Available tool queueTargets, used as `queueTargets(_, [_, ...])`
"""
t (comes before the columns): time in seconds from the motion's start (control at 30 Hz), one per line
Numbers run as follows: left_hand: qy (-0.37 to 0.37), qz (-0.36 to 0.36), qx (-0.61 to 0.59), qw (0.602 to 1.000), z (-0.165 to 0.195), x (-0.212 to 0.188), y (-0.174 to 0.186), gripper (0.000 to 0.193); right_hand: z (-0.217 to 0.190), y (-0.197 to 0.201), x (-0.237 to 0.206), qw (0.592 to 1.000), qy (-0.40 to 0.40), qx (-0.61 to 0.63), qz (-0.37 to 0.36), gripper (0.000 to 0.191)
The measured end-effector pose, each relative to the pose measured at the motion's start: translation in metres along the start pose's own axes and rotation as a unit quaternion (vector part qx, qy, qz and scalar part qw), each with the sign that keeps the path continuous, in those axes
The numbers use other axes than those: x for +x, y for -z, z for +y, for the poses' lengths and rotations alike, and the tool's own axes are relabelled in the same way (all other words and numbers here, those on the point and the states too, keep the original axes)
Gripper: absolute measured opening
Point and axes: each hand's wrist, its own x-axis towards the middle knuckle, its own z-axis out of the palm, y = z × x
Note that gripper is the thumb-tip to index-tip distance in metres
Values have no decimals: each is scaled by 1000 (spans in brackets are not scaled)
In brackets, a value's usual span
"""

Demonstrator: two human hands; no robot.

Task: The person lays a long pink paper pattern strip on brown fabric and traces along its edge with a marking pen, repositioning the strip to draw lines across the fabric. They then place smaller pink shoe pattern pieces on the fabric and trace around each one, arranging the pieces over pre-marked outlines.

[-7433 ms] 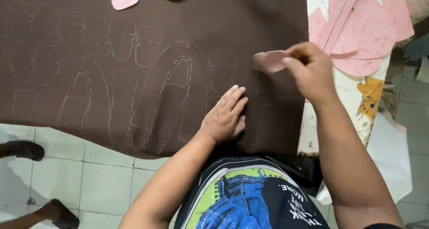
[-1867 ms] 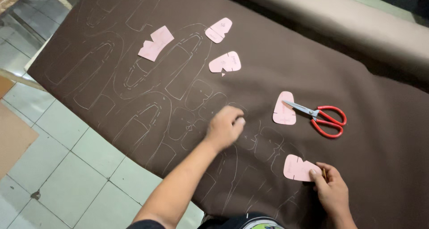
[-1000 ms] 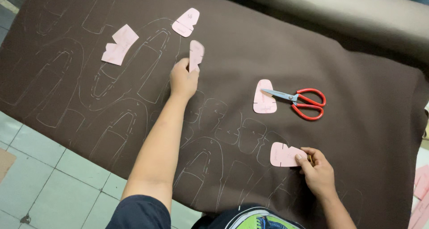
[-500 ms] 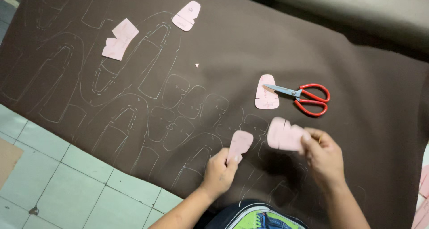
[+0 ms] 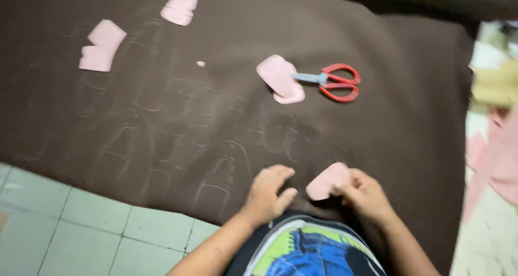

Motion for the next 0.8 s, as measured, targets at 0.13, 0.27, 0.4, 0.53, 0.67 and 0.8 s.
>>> queueTargets(0.13, [10, -54, 36, 998, 3, -12, -28, 51, 86, 79, -62, 978, -54, 101, 177, 22])
queueTargets(0.27, [25, -78, 70, 994, 16, -15, -53, 56, 155, 131, -101, 957, -69, 66, 275, 20])
queueTargets(0.4, [36, -105, 128, 985, 42, -12, -74, 65, 186, 173, -121, 946, -70, 76, 306, 24])
queueTargets(0.53, [68, -141, 232, 960, 70, -15, -95, 65, 199, 200, -125, 939, -68, 117, 316, 23])
queueTargets(0.67, [67, -122, 322, 937, 98, -23, -130, 61, 219, 221, -131, 937, -47, 188, 292, 22])
queueTargets(0.8, [12, -124, 342, 931, 133, -37, -183, 62, 243, 261, -144, 893, 16, 336, 298, 18])
